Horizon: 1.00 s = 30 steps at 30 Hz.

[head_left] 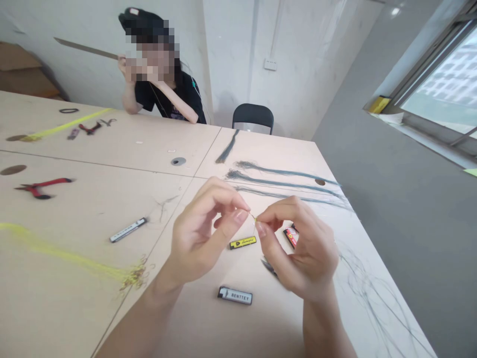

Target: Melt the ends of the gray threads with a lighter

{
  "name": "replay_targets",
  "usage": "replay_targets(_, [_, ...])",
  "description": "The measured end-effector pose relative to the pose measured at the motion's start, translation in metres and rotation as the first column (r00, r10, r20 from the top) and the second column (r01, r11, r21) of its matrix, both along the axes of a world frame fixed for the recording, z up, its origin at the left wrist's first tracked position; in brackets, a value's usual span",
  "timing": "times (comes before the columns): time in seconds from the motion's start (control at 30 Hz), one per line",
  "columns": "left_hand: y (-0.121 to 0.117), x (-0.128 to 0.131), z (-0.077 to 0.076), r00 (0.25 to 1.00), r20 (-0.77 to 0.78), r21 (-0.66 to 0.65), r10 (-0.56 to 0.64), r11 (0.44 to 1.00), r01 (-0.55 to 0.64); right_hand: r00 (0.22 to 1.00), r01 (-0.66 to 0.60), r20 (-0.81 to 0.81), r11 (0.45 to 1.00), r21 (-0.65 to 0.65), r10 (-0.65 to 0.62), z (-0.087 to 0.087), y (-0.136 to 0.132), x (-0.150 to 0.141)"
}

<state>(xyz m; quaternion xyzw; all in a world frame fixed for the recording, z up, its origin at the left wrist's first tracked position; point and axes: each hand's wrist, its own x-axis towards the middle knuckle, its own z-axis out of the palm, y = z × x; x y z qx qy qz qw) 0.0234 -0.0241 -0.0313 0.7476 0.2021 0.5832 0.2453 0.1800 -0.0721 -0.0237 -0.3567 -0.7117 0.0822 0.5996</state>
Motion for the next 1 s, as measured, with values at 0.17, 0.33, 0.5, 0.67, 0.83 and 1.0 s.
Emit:
replay_targets(0.17, [-0.001,-0.001,0.002,0.990,0.025,-0.273,-0.138,0.952,0.139,1.000,-0.010,-0.024,0.990,-0.141,0.007,0.000,0.000,0.003])
replay_targets(0.33, [-0.001,-0.001,0.002,0.989,-0.001,-0.433,-0.150,0.891,0.135,0.992,-0.107,-0.089,0.964,-0.245,0.087,-0.001,0.003,0.006])
replay_targets(0.5, [0.003,0.002,0.001,0.919,0.013,-0.775,-0.394,0.577,0.259,0.984,-0.123,-0.163,0.944,-0.305,0.076,-0.004,0.009,0.008])
replay_targets(0.67, [0.006,0.001,0.005,0.915,0.054,-0.833,-0.399,0.488,0.262,0.987,-0.109,-0.149,0.934,-0.339,0.061,-0.006,0.011,0.011])
replay_targets(0.83, [0.000,-0.006,0.012,0.974,-0.158,-0.760,-0.160,0.650,-0.016,0.989,-0.115,-0.133,0.911,-0.396,0.068,-0.006,0.014,0.012])
replay_targets(1.0, [-0.003,-0.006,0.012,0.963,-0.268,-0.693,-0.020,0.699,-0.179,0.993,-0.106,-0.089,0.893,-0.437,0.075,-0.010,0.017,0.012])
